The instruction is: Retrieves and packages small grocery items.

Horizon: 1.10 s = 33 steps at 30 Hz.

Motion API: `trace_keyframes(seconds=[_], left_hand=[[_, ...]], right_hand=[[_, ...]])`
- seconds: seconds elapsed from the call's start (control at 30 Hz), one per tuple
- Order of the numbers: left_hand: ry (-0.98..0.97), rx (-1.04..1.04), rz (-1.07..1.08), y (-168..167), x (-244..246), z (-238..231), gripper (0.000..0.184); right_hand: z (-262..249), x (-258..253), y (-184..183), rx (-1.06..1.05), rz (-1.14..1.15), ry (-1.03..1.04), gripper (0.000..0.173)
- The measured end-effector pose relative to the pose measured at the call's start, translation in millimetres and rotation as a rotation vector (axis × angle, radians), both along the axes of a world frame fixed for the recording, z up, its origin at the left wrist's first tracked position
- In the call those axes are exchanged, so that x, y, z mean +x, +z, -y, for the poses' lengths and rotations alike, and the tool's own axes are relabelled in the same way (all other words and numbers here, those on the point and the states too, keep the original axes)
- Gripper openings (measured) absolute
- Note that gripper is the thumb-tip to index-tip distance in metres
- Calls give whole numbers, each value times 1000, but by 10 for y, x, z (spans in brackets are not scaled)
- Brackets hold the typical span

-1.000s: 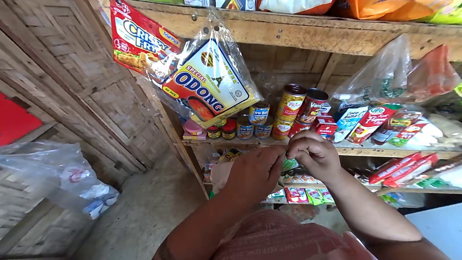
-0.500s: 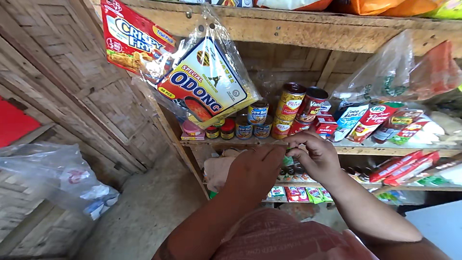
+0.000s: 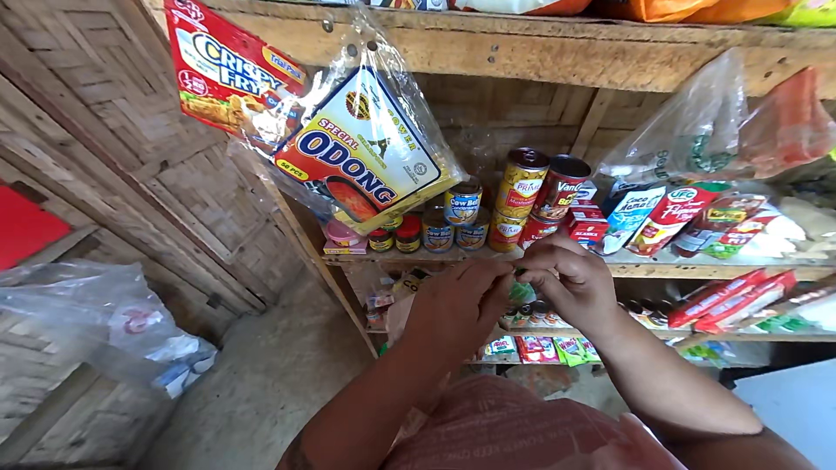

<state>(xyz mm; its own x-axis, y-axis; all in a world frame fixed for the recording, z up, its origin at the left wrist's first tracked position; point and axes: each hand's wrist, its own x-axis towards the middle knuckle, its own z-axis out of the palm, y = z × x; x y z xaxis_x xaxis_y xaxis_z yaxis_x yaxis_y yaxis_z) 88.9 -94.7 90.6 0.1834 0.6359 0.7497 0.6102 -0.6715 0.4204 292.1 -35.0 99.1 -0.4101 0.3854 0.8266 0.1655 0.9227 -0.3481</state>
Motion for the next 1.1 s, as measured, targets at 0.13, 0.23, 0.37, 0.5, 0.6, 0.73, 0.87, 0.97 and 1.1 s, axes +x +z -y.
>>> trace_keyframes(seconds=[0.13, 0.23, 0.37, 0.5, 0.6, 0.73, 0.87, 0.97, 1.1], left_hand=[[-55, -36, 43, -6, -4, -24, 21], [-67, -56, 64, -7, 0, -26, 21], [-64, -52, 67, -3, -1, -14, 21], [-74, -37, 82, 6, -10, 1, 19], [-85, -54, 91, 12, -18, 18, 18], [-102, -86, 99, 17, -25, 32, 18], [-108, -92, 88, 22, -20, 40, 17], [-65, -60, 55, 12, 0, 43, 18], [-24, -10, 14, -7, 24, 40, 19]], right_hand=[[-17, 6, -24, -14, -35, 55, 9], [-25, 17, -17, 17, -14, 63, 9], [-12, 12, 3, 35, -2, 80, 9], [-3, 1, -9, 47, -12, 87, 8], [-6, 9, -22, 84, -11, 94, 7], [8, 24, -21, 139, 38, 35, 11], [33, 23, 13, 161, 123, -14, 18], [48, 23, 41, 85, 145, 19, 18], [61, 43, 62, -5, 122, 60, 13]])
